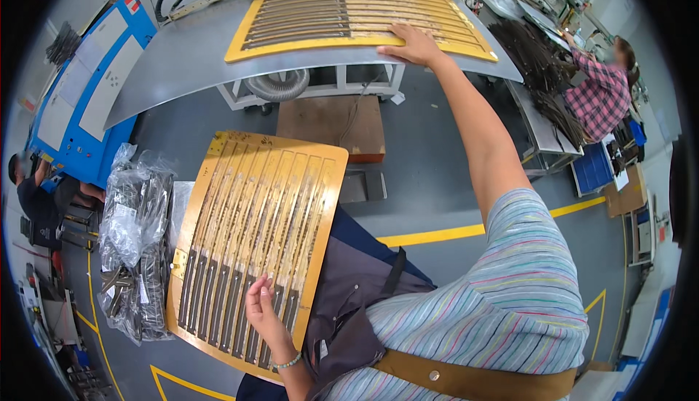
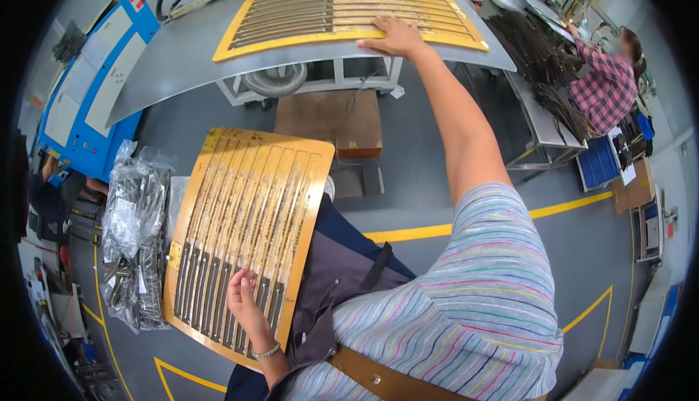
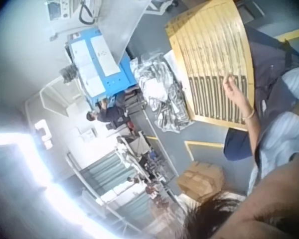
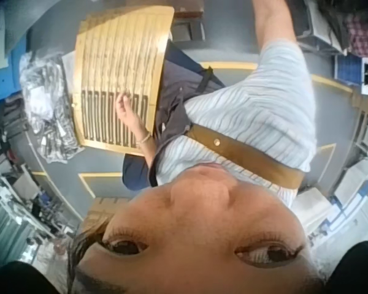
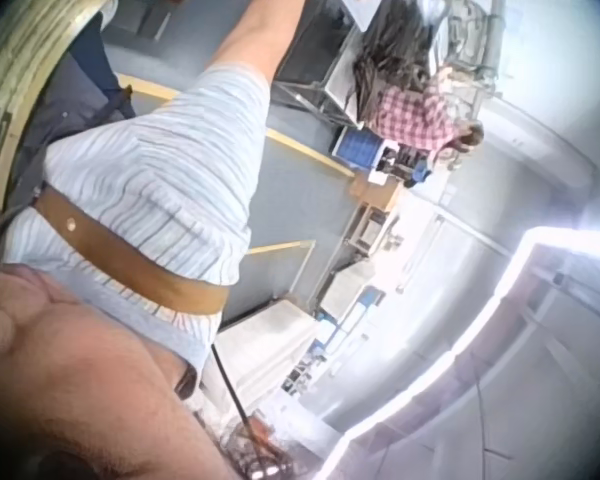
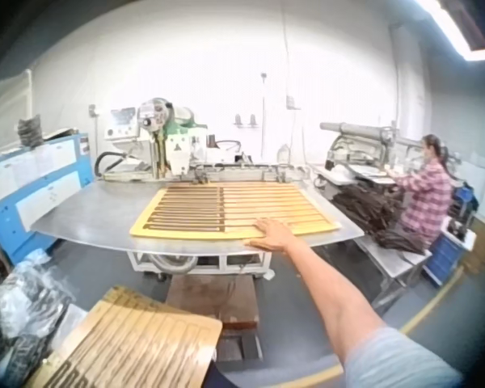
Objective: The recorder organizes and places small leather straps into a wooden jig/mold for further processing.
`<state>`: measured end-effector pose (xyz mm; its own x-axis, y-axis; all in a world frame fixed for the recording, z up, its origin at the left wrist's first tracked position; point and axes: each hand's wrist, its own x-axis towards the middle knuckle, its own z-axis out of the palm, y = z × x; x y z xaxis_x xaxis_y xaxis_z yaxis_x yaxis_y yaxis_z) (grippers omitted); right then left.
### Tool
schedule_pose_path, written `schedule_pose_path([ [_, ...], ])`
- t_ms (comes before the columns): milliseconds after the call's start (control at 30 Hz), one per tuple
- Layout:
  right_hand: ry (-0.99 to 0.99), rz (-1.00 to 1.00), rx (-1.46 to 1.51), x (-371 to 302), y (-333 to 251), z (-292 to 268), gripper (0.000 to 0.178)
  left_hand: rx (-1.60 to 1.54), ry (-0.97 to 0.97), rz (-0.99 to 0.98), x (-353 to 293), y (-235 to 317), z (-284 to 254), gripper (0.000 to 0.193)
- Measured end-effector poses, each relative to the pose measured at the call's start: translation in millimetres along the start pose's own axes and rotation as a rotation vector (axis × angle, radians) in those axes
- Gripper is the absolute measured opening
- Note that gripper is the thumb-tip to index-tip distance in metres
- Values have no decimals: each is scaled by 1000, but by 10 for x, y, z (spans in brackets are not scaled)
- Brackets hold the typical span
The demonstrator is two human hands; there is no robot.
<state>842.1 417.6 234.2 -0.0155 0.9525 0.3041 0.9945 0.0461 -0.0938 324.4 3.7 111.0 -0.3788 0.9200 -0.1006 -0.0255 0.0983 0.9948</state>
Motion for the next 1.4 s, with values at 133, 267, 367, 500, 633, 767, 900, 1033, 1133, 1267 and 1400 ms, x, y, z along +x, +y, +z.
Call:
schedule_pose_path([
  [133, 32, -149, 105, -145, -257, 52, 98, -34, 18, -79, -94, -144, 27, 21],
  [267, 148, -228, 184, -257, -517, -90, 75, -69, 64, -123, -124, -224, 82, 21],
  [367, 186, -297, 241, -187, -404, -105, 68, -30, 24, -116, -142, -230, 77, 22],
  [500, 173, -327, 281, -195, -386, -109, 62, -16, 29, -125, -165, -316, 43, 22],
  [633, 182, -317, 252, -287, -435, -156, 58, -23, 63, -157, -190, -395, 59, 21],
  [767, 157, -306, 305, -306, -446, -199, 62, -43, 62, -188, -168, -465, 53, 21],
  [900, 152, -320, 266, -34, -258, -124, 65, -36, 7, -188, -73, -429, 105, 22],
  [1033, 280, -442, 146, 22, -339, -114, 70, -48, -14, -181, -25, -416, 118, 22],
  [1133, 294, -449, 70, 81, -263, -110, 72, -46, -43, -201, -48, -417, 101, 22],
  [1267, 194, -302, 178, -27, -328, -118, 72, -9, -55, -263, -162, -465, -37, 25],
  [1400, 217, -252, 225, -56, -373, -60, 73, -60, -3, -306, -228, -708, -214, 24],
])
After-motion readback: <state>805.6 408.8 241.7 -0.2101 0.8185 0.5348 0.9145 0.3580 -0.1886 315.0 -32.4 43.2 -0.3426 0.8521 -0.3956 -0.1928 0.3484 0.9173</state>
